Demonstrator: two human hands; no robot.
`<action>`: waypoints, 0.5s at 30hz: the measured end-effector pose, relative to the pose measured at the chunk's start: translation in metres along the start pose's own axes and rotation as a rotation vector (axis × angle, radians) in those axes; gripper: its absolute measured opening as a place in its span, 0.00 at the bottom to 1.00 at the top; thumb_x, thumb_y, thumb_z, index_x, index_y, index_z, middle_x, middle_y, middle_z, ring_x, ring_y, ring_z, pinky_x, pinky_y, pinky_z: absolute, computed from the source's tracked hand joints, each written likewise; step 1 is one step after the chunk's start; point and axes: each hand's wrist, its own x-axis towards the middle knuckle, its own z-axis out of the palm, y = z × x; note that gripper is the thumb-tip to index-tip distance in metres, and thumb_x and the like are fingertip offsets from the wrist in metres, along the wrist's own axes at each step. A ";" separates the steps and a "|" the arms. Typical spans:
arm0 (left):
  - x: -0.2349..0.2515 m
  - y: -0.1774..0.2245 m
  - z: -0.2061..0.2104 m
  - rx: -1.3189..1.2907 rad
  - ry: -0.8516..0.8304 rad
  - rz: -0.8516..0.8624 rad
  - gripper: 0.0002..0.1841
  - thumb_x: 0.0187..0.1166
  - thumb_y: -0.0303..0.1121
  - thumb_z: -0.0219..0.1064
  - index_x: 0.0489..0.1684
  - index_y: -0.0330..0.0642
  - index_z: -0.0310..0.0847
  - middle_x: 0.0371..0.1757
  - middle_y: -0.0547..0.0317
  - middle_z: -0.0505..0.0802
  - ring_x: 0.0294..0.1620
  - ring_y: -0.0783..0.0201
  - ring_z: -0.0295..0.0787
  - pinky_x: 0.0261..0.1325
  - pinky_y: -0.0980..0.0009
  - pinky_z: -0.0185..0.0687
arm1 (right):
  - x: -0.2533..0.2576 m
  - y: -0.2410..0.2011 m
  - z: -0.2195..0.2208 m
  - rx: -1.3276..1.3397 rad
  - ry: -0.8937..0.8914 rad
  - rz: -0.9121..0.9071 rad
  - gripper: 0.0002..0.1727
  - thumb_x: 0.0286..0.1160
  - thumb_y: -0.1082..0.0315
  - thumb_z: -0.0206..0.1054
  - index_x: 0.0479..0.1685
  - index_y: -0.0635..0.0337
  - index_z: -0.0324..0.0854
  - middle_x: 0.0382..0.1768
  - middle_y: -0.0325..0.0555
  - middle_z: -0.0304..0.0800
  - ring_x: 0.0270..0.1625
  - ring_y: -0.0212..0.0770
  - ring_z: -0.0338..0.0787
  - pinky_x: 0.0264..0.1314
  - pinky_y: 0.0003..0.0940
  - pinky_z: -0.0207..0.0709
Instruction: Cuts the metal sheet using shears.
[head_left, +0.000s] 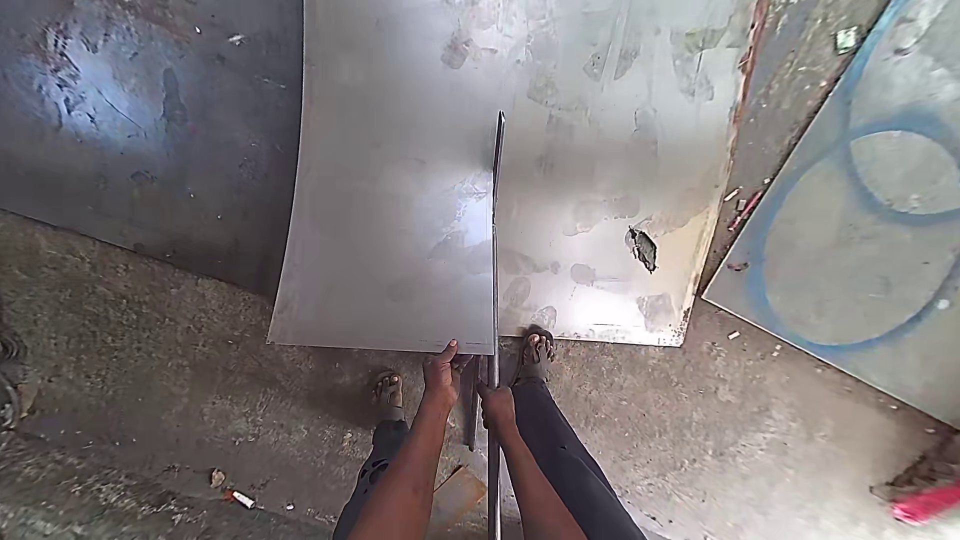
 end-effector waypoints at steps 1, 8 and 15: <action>0.006 0.002 0.000 -0.012 -0.027 0.001 0.16 0.82 0.23 0.66 0.65 0.30 0.71 0.44 0.38 0.91 0.34 0.51 0.93 0.41 0.57 0.93 | 0.001 -0.006 0.006 0.016 0.008 -0.013 0.27 0.77 0.43 0.71 0.32 0.62 0.79 0.16 0.47 0.77 0.14 0.44 0.77 0.20 0.45 0.77; 0.028 0.015 -0.008 0.097 -0.186 -0.098 0.23 0.93 0.48 0.52 0.68 0.37 0.75 0.45 0.41 0.91 0.32 0.53 0.90 0.34 0.60 0.89 | -0.011 -0.007 0.030 0.071 0.020 -0.046 0.27 0.78 0.44 0.71 0.26 0.61 0.79 0.14 0.45 0.75 0.14 0.43 0.74 0.19 0.44 0.73; 0.029 0.007 -0.011 0.253 -0.252 0.037 0.21 0.93 0.43 0.55 0.65 0.32 0.76 0.39 0.40 0.92 0.24 0.56 0.88 0.25 0.65 0.86 | 0.001 -0.002 0.029 0.013 0.063 -0.033 0.25 0.78 0.45 0.71 0.28 0.61 0.79 0.16 0.47 0.78 0.14 0.44 0.78 0.19 0.45 0.75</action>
